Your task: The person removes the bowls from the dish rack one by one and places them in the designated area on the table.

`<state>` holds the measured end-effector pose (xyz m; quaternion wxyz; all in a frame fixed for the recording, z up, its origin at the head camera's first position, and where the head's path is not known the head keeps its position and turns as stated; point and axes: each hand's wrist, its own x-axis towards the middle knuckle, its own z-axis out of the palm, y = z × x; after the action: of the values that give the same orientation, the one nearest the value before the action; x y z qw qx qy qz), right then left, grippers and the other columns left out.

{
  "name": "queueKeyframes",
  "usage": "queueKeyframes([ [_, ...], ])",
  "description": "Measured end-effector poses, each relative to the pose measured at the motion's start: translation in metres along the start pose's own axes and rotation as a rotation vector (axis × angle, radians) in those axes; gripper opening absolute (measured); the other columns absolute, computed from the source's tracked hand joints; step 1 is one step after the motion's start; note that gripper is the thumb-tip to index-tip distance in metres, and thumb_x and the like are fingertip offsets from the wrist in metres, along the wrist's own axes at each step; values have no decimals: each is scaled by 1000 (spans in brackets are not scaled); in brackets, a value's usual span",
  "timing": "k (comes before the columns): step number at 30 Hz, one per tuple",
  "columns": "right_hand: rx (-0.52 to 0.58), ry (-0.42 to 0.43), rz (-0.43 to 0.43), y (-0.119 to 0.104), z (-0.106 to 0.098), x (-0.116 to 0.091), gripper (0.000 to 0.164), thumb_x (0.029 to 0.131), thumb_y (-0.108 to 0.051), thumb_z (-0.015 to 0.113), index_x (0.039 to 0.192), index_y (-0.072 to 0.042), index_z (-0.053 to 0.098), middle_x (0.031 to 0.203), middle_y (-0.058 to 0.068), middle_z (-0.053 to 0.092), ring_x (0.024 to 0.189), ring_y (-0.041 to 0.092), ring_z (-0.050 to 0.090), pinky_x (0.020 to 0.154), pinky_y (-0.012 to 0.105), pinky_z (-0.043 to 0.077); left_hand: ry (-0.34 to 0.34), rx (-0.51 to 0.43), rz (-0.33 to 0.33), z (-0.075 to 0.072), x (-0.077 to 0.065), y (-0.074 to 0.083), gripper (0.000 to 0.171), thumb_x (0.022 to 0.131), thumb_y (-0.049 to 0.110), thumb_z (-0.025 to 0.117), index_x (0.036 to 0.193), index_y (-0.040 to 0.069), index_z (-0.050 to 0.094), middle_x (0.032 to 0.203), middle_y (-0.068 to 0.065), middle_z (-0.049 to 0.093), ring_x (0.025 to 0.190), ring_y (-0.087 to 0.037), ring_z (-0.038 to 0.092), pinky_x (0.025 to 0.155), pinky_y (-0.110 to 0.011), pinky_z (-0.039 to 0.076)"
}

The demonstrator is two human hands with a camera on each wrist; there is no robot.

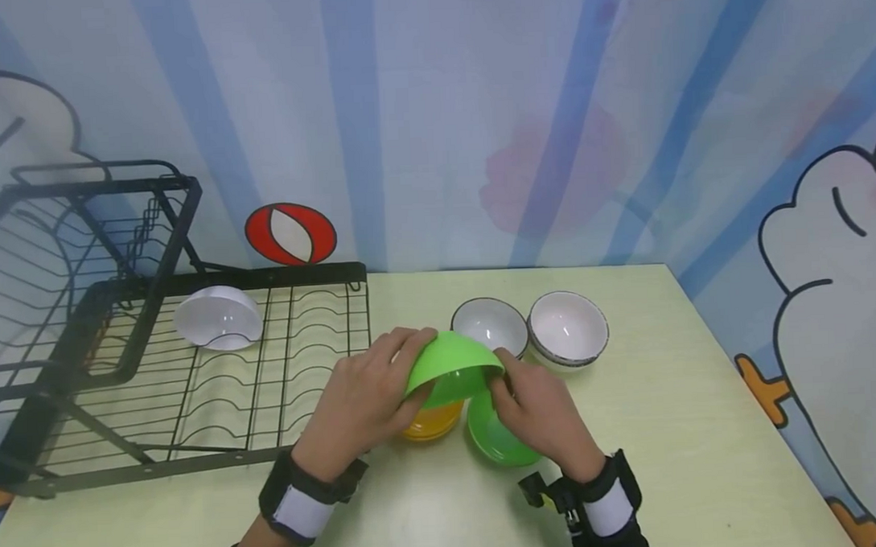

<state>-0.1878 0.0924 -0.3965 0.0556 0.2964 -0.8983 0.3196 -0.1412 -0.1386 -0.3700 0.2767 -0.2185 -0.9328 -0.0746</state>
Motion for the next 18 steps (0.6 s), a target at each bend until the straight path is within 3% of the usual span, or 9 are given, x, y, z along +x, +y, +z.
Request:
queueKeyframes([
  [6,15,40,34,5,-5,0,17,100,-14,49,83,-13,52,59,-6,40,50,6,38,45,19,34,10,14,5,1,1,-1,57,90,48,67,133,12,55,114,-5,67,81,-17,70,51,-27,54],
  [11,27,59,39,9,-10,-1,24,104,-20,46,84,-12,56,56,-7,43,48,4,41,44,19,38,-31,19,-14,0,-1,-2,64,96,62,48,136,12,54,119,-6,67,89,-21,72,55,-30,57],
  [15,24,-7,79,15,-17,-3,23,106,-23,43,93,-11,58,59,-5,47,50,6,45,46,20,42,-32,37,-32,-3,-2,-5,67,101,63,29,137,12,53,121,-8,67,92,-23,72,55,-32,57],
  [18,16,-72,133,20,-25,-5,25,107,-26,40,104,-9,60,60,-4,47,51,8,46,47,22,42,-23,43,-51,-5,-2,-7,67,102,61,23,136,11,53,120,-8,67,92,-24,72,53,-31,56],
])
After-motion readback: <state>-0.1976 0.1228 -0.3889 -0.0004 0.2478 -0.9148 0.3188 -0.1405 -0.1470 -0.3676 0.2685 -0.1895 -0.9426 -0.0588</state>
